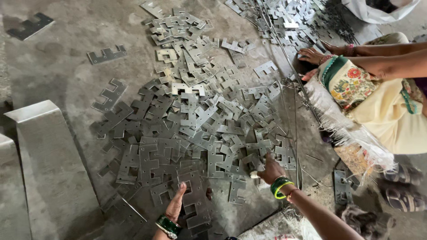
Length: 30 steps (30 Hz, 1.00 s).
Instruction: The person sorts through a pile of metal plates on the floor, picking them up one by one and stacking them into small neat piles.
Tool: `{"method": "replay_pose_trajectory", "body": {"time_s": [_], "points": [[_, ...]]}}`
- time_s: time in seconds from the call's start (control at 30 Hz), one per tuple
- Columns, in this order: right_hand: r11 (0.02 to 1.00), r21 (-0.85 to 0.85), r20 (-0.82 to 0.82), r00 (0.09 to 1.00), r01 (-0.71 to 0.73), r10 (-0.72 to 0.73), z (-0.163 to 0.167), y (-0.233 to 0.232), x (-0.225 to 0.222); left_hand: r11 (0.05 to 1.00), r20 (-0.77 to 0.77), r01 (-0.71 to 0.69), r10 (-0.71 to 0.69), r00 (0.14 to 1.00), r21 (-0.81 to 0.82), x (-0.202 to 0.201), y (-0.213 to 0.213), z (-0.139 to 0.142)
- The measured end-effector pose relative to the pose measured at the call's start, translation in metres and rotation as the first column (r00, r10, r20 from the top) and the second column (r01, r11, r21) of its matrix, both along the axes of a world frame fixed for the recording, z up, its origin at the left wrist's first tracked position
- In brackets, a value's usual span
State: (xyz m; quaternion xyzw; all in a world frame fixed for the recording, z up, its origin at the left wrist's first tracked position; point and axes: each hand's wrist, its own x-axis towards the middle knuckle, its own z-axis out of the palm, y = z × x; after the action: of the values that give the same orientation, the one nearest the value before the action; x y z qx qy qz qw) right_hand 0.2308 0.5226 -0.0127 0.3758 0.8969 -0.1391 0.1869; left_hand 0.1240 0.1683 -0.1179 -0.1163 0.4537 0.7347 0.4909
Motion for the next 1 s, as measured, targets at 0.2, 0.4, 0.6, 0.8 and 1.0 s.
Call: {"method": "replay_pose_trajectory", "body": {"time_s": [0.2, 0.4, 0.6, 0.8, 1.0], "points": [[0.870, -0.484, -0.051, 0.990, 0.094, -0.135, 0.069, -0.037, -0.018, 0.999, -0.068, 0.045, -0.045, 0.997, 0.004, -0.007, 0.005, 0.006], [0.919, -0.390, -0.059, 0.995, 0.051, -0.080, 0.074, -0.039, -0.077, 0.982, -0.027, 0.040, -0.036, 0.999, 0.184, -0.005, -0.003, 0.003], [0.683, 0.477, -0.472, 0.494, -0.553, 0.730, -0.006, -0.006, -0.156, 0.865, -0.434, -0.005, 0.257, 0.863, 0.502, -0.001, -0.018, -0.012], [0.762, 0.234, -0.165, 0.748, -0.604, 0.643, -0.012, -0.038, -0.137, 0.989, -0.079, -0.081, 0.092, 0.993, 0.127, -0.017, -0.023, -0.008], [0.856, -0.021, -0.110, 0.852, -0.517, 0.512, 0.040, -0.065, -0.081, 0.995, 0.037, -0.097, 0.097, 0.995, 0.002, -0.023, -0.017, -0.008]]}}
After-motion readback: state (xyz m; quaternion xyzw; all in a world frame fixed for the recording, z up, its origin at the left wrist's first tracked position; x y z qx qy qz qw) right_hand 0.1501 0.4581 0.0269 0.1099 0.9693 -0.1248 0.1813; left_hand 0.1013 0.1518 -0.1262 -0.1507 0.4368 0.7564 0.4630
